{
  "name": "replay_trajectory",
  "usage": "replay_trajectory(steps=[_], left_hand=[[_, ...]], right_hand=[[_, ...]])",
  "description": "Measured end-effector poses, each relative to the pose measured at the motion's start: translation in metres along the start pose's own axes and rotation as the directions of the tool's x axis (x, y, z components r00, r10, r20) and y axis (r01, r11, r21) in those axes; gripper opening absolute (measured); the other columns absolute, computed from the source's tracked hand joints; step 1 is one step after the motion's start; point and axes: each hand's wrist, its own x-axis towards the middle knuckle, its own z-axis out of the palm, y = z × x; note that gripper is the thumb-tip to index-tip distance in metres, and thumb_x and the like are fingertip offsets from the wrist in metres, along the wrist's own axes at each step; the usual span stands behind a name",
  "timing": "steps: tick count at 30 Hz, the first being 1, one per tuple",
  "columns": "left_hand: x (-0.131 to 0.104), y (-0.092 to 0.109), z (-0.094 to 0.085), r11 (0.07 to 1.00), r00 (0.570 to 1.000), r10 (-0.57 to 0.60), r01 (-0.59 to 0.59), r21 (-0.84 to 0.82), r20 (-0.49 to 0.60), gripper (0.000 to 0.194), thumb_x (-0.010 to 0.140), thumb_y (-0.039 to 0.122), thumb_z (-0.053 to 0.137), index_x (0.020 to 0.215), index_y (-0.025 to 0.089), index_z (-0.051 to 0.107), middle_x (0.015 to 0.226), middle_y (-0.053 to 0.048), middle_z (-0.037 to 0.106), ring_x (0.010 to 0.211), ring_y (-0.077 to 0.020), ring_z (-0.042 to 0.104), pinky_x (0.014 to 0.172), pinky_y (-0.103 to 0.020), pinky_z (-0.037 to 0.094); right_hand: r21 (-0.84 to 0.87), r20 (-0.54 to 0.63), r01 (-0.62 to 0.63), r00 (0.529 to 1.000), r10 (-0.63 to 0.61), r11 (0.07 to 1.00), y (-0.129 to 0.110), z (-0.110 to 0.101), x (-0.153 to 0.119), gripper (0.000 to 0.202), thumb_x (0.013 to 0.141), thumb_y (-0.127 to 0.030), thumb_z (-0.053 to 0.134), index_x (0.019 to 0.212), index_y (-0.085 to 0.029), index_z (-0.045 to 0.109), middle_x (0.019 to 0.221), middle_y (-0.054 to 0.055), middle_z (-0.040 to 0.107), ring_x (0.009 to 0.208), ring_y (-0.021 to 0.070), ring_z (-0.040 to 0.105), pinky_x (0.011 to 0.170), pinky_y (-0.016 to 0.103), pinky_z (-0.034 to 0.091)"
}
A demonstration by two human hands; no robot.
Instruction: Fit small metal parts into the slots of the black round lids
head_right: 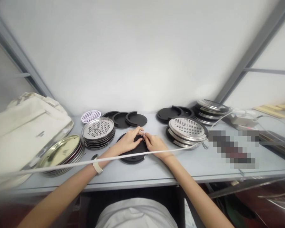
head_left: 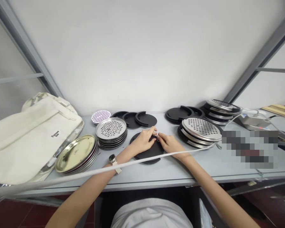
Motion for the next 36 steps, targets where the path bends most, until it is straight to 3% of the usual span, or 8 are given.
replay_trajectory(steps=[36], left_hand=[[-0.0004, 0.0012, -0.0007, 0.999, 1.0, 0.006, -0.006, 0.042, 0.007, 0.028, 0.081, 0.009, 0.049, 0.106, 0.019, 0.043, 0.102, -0.009, 0.062, 0.098, -0.0218, 0.061, 0.084, -0.034, 0.048]], right_hand=[[0.015, -0.008, 0.007, 1.0, -0.007, 1.0, -0.0014, -0.0015, -0.0008, 0.029, 0.095, -0.028, 0.03, 0.085, -0.019, 0.056, 0.075, 0.006, 0.067, 0.067, 0.0173, 0.061, 0.061, 0.024, 0.034]])
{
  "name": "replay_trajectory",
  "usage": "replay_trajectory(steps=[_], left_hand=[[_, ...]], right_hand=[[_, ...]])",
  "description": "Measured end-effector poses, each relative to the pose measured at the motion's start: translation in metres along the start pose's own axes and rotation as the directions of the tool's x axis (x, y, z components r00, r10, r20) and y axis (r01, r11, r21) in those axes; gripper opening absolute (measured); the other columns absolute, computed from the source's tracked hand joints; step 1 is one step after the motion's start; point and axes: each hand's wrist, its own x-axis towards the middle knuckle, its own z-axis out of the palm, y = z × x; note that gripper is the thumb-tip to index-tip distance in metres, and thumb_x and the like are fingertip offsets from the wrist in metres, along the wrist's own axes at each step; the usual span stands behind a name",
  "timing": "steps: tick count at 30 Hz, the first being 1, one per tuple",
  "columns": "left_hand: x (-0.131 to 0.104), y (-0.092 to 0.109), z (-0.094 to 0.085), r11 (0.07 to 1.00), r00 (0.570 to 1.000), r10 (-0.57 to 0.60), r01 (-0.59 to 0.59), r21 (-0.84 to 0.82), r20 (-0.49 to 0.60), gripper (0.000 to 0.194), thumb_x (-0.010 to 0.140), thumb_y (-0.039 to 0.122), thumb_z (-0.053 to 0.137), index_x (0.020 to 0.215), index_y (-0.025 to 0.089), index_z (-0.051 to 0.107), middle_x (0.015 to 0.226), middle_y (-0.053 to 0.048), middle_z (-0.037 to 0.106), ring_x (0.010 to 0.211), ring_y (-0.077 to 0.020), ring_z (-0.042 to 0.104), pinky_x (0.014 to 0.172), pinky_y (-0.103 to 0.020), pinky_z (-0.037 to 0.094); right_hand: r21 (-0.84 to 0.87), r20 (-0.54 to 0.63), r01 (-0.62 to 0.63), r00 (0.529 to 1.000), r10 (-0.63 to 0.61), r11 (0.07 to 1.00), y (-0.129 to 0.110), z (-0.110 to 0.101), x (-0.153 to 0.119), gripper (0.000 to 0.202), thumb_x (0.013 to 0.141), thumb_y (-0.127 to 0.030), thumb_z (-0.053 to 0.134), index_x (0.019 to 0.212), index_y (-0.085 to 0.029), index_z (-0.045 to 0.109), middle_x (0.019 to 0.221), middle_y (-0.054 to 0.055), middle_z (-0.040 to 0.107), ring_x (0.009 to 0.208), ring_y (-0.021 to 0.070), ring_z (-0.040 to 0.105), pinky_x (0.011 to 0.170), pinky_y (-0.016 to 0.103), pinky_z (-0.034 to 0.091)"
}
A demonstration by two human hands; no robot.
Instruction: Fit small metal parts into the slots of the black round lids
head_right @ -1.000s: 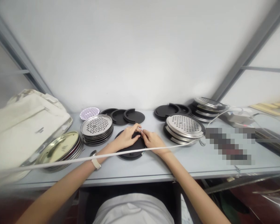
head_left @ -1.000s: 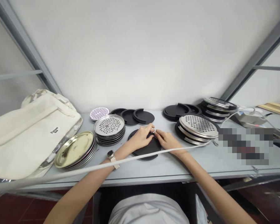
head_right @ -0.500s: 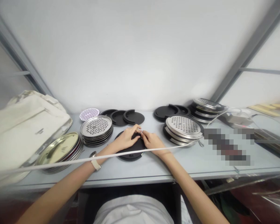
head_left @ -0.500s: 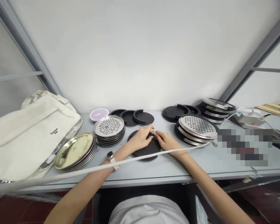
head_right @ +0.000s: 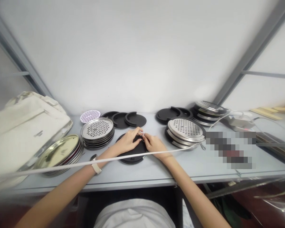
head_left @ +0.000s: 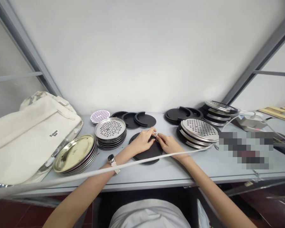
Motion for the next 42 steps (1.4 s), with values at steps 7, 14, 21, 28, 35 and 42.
replay_trajectory(steps=[7, 14, 21, 28, 35, 42], left_hand=[[0.0005, -0.0013, 0.0006, 1.0, 1.0, 0.009, -0.009, -0.014, -0.006, 0.028, 0.08, 0.009, 0.049, 0.106, 0.019, 0.043, 0.102, -0.008, 0.062, 0.097, -0.0214, 0.061, 0.084, -0.033, 0.048], [0.0005, -0.0015, 0.0, 1.0, 1.0, 0.002, -0.002, -0.029, 0.001, 0.031, 0.08, 0.009, 0.049, 0.109, 0.019, 0.042, 0.105, -0.008, 0.063, 0.1, -0.0213, 0.061, 0.085, -0.033, 0.047], [0.0013, 0.0007, -0.0021, 1.0, 1.0, -0.006, 0.005, -0.027, -0.007, 0.034, 0.08, 0.008, 0.05, 0.11, 0.02, 0.042, 0.103, -0.006, 0.065, 0.097, -0.0209, 0.062, 0.083, -0.032, 0.047], [0.0008, 0.0002, -0.0006, 0.999, 1.0, -0.021, 0.02, -0.047, -0.011, 0.034, 0.079, 0.008, 0.05, 0.11, 0.02, 0.042, 0.105, -0.006, 0.065, 0.099, -0.0203, 0.061, 0.084, -0.032, 0.047], [0.0007, 0.0025, -0.0025, 0.998, 1.0, -0.029, 0.028, -0.06, -0.011, 0.033, 0.079, 0.008, 0.05, 0.108, 0.02, 0.043, 0.102, -0.005, 0.065, 0.098, -0.02, 0.062, 0.083, -0.032, 0.047], [0.0005, 0.0011, -0.0014, 0.999, 1.0, -0.017, 0.016, -0.048, -0.012, 0.032, 0.079, 0.008, 0.05, 0.109, 0.02, 0.043, 0.103, -0.006, 0.065, 0.098, -0.0199, 0.062, 0.083, -0.031, 0.048]], right_hand=[[0.002, -0.004, 0.004, 1.0, -0.004, 1.0, -0.0006, -0.0002, -0.0004, 0.029, 0.095, -0.027, 0.031, 0.086, -0.019, 0.056, 0.076, 0.006, 0.067, 0.067, 0.0174, 0.061, 0.061, 0.024, 0.034], [-0.013, 0.0, 0.01, 1.0, -0.01, 1.0, -0.0001, 0.0005, -0.0009, 0.028, 0.095, -0.028, 0.031, 0.088, -0.019, 0.056, 0.075, 0.006, 0.067, 0.068, 0.0183, 0.062, 0.06, 0.024, 0.034], [-0.027, 0.002, 0.015, 1.0, -0.015, 1.0, -0.0011, -0.0007, -0.0015, 0.027, 0.095, -0.028, 0.031, 0.087, -0.019, 0.055, 0.073, 0.005, 0.066, 0.064, 0.0179, 0.061, 0.059, 0.024, 0.034], [-0.013, -0.003, 0.008, 1.0, -0.008, 1.0, -0.0011, -0.0002, -0.0014, 0.028, 0.095, -0.028, 0.03, 0.086, -0.019, 0.055, 0.073, 0.006, 0.066, 0.065, 0.0176, 0.061, 0.06, 0.025, 0.034], [-0.039, 0.002, -0.005, 1.0, 0.005, 0.999, -0.0002, 0.0005, -0.0003, 0.027, 0.095, -0.028, 0.031, 0.086, -0.019, 0.054, 0.073, 0.006, 0.066, 0.066, 0.0179, 0.062, 0.059, 0.024, 0.033], [-0.052, -0.002, 0.002, 1.0, -0.002, 0.999, 0.0001, -0.0005, -0.001, 0.028, 0.095, -0.029, 0.031, 0.086, -0.02, 0.055, 0.072, 0.005, 0.066, 0.065, 0.0171, 0.061, 0.058, 0.024, 0.032]])
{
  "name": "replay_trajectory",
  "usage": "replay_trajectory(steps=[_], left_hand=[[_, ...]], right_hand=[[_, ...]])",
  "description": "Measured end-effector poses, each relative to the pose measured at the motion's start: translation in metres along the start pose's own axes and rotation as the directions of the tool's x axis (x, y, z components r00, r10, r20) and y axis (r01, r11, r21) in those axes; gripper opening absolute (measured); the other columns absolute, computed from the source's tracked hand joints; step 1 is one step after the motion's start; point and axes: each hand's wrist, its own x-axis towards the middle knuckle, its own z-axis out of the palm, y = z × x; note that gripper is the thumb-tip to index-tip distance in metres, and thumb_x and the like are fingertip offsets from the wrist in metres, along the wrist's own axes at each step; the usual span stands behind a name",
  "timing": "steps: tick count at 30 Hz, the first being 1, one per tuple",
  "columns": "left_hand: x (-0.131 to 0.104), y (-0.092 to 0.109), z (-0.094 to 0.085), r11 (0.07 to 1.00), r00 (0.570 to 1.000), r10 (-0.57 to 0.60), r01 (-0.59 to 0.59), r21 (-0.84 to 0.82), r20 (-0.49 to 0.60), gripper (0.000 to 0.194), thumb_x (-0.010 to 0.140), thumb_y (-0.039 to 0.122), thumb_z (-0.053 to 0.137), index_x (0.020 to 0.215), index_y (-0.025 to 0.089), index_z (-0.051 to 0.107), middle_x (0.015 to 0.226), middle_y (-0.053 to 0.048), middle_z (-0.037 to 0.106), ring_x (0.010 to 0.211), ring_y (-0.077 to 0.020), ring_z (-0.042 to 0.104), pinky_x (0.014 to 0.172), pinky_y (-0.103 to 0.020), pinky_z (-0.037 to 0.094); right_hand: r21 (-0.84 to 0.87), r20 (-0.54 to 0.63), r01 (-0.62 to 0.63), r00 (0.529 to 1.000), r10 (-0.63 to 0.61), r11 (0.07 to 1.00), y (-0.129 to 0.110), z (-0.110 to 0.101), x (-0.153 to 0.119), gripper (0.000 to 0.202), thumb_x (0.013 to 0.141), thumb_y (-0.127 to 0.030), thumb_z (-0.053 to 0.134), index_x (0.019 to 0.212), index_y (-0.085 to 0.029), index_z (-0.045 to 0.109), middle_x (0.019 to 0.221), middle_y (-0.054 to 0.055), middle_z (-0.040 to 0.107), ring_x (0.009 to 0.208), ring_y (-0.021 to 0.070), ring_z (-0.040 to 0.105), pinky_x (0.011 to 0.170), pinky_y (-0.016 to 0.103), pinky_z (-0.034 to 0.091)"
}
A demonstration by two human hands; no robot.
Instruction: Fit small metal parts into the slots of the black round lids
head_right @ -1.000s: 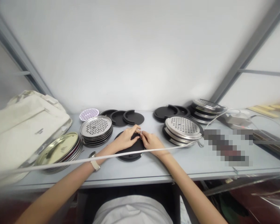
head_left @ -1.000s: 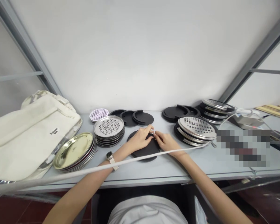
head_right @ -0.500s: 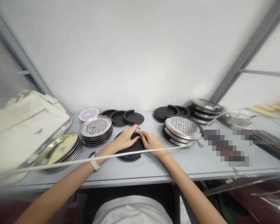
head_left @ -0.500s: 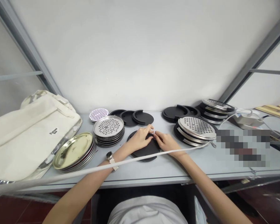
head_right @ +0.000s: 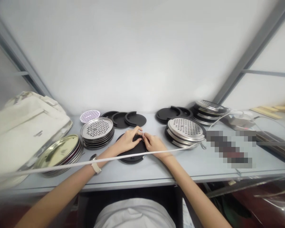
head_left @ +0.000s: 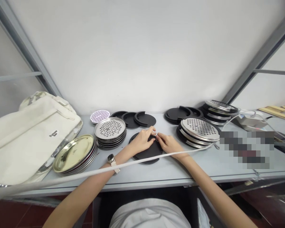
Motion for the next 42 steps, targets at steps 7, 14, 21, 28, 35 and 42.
replay_trajectory(steps=[7, 14, 21, 28, 35, 42], left_hand=[[0.0002, -0.0022, 0.0017, 1.0, 1.0, -0.008, 0.008, 0.02, 0.002, 0.031, 0.08, 0.009, 0.051, 0.108, 0.02, 0.044, 0.105, -0.007, 0.065, 0.1, -0.0204, 0.062, 0.085, -0.032, 0.048], [0.0, -0.0021, 0.0021, 1.0, 1.0, 0.002, -0.002, 0.018, -0.004, 0.03, 0.08, 0.009, 0.051, 0.107, 0.02, 0.044, 0.104, -0.007, 0.064, 0.099, -0.0202, 0.061, 0.085, -0.032, 0.048], [-0.0008, 0.0004, 0.0011, 1.0, 1.0, 0.008, -0.009, 0.02, 0.006, 0.028, 0.081, 0.009, 0.05, 0.107, 0.019, 0.044, 0.103, -0.008, 0.063, 0.1, -0.0212, 0.061, 0.087, -0.034, 0.047], [-0.0015, 0.0002, 0.0014, 0.999, 1.0, 0.01, -0.01, 0.032, -0.001, 0.027, 0.081, 0.009, 0.05, 0.106, 0.019, 0.044, 0.104, -0.009, 0.062, 0.1, -0.021, 0.06, 0.086, -0.032, 0.047], [-0.0012, 0.0, 0.0008, 0.999, 1.0, 0.023, -0.023, 0.046, 0.005, 0.027, 0.081, 0.009, 0.049, 0.106, 0.019, 0.044, 0.101, -0.007, 0.062, 0.095, -0.0209, 0.061, 0.084, -0.033, 0.047], [-0.001, -0.0016, 0.0014, 0.999, 1.0, 0.024, -0.024, 0.028, 0.009, 0.028, 0.082, 0.01, 0.049, 0.108, 0.019, 0.043, 0.104, -0.008, 0.062, 0.098, -0.0208, 0.06, 0.086, -0.033, 0.047]], right_hand=[[0.01, -0.003, 0.013, 1.0, -0.013, 1.0, 0.0018, 0.001, 0.0008, 0.027, 0.095, -0.027, 0.03, 0.089, -0.02, 0.056, 0.075, 0.005, 0.067, 0.067, 0.0173, 0.063, 0.059, 0.024, 0.033], [-0.017, -0.002, 0.004, 1.0, -0.004, 1.0, 0.0031, 0.0011, 0.0006, 0.025, 0.095, -0.025, 0.031, 0.094, -0.02, 0.056, 0.079, 0.006, 0.068, 0.072, 0.0183, 0.064, 0.06, 0.024, 0.033], [-0.002, 0.004, -0.008, 1.0, 0.008, 1.0, 0.0029, -0.0005, 0.0005, 0.027, 0.095, -0.026, 0.031, 0.089, -0.02, 0.056, 0.077, 0.006, 0.068, 0.07, 0.0182, 0.063, 0.061, 0.024, 0.034], [0.036, -0.01, 0.016, 1.0, -0.015, 0.999, 0.0009, -0.0011, -0.0012, 0.029, 0.095, -0.027, 0.031, 0.087, -0.019, 0.057, 0.072, 0.005, 0.066, 0.064, 0.0171, 0.062, 0.06, 0.024, 0.034], [0.041, 0.005, 0.019, 1.0, -0.02, 0.999, 0.0, -0.0014, -0.0014, 0.028, 0.095, -0.028, 0.032, 0.091, -0.018, 0.058, 0.076, 0.006, 0.068, 0.067, 0.0182, 0.063, 0.062, 0.024, 0.037], [0.064, 0.012, 0.038, 0.999, -0.039, 0.997, 0.0001, -0.0013, -0.0011, 0.03, 0.094, -0.027, 0.032, 0.086, -0.018, 0.059, 0.074, 0.005, 0.067, 0.064, 0.0172, 0.062, 0.06, 0.024, 0.036]])
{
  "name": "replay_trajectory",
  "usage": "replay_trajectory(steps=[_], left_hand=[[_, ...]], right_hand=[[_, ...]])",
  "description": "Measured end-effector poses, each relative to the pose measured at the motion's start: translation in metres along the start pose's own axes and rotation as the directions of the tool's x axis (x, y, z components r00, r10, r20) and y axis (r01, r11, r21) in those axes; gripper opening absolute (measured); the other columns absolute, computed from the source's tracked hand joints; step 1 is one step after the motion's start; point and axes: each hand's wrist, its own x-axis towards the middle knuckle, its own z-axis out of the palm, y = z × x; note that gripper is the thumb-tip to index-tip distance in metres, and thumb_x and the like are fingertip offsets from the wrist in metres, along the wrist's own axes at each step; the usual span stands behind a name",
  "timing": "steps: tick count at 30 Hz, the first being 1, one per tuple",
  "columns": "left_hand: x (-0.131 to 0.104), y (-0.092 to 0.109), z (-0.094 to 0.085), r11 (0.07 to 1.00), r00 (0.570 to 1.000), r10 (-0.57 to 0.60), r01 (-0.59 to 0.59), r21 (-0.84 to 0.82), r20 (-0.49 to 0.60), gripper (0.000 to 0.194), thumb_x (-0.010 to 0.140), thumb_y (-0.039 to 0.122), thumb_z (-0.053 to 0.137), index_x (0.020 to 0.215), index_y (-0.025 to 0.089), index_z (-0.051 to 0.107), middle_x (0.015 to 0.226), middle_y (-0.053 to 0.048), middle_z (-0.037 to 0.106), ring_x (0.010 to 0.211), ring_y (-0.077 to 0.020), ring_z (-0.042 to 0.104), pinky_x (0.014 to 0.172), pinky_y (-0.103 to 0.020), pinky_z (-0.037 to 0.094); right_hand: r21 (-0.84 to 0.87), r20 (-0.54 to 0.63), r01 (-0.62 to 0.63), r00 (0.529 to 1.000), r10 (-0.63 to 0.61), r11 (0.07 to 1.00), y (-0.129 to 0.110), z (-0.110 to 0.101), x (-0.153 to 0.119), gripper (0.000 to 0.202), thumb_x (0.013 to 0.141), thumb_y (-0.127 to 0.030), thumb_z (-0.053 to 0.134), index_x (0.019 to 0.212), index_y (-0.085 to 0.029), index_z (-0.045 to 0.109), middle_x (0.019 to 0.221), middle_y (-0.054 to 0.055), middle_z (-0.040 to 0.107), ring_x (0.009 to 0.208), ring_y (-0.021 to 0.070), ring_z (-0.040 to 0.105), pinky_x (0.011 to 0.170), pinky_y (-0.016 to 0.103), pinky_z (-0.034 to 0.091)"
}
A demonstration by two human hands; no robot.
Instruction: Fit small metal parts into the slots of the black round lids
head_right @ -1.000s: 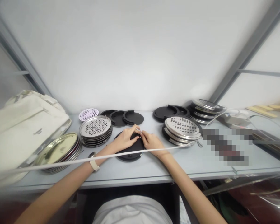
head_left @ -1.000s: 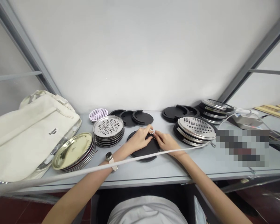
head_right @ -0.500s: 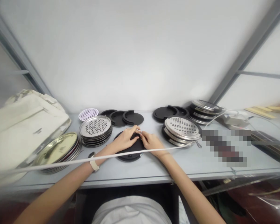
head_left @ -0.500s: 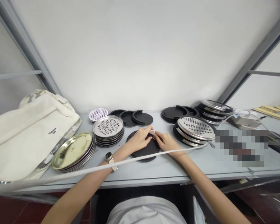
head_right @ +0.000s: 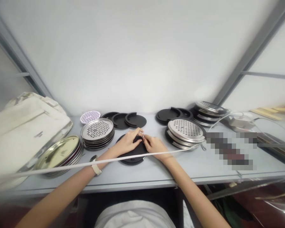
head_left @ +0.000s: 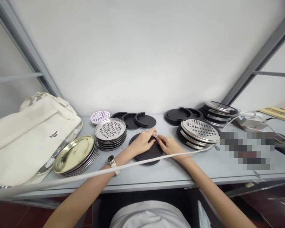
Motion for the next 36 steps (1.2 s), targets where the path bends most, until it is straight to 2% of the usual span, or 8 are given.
replay_trajectory(steps=[14, 25, 36], left_hand=[[0.0015, -0.0023, 0.0014, 1.0, 1.0, -0.009, 0.009, -0.023, 0.001, 0.031, 0.08, 0.008, 0.049, 0.108, 0.019, 0.043, 0.105, -0.008, 0.064, 0.098, -0.0204, 0.061, 0.085, -0.032, 0.047], [0.0028, -0.0016, 0.0003, 0.999, 1.0, -0.004, 0.005, -0.045, 0.008, 0.032, 0.079, 0.006, 0.049, 0.107, 0.019, 0.042, 0.102, -0.006, 0.064, 0.098, -0.0198, 0.061, 0.084, -0.031, 0.047], [0.0013, -0.0043, 0.0028, 1.0, 1.0, -0.01, 0.01, -0.015, 0.01, 0.034, 0.081, 0.008, 0.049, 0.112, 0.019, 0.04, 0.106, -0.008, 0.063, 0.101, -0.0208, 0.06, 0.087, -0.033, 0.047]], right_hand=[[-0.04, 0.005, -0.025, 1.0, 0.025, 0.999, -0.0017, -0.0003, 0.001, 0.029, 0.094, -0.026, 0.031, 0.09, -0.018, 0.059, 0.077, 0.006, 0.068, 0.069, 0.0187, 0.063, 0.062, 0.025, 0.036], [-0.024, 0.005, -0.043, 0.999, 0.043, 0.999, -0.002, -0.0004, 0.0014, 0.029, 0.094, -0.026, 0.032, 0.082, -0.019, 0.058, 0.072, 0.005, 0.067, 0.062, 0.0166, 0.06, 0.059, 0.024, 0.034], [-0.035, 0.004, -0.046, 0.999, 0.046, 0.998, -0.0032, -0.0005, 0.0006, 0.03, 0.095, -0.028, 0.031, 0.083, -0.019, 0.057, 0.073, 0.005, 0.067, 0.065, 0.0176, 0.061, 0.06, 0.025, 0.033]])
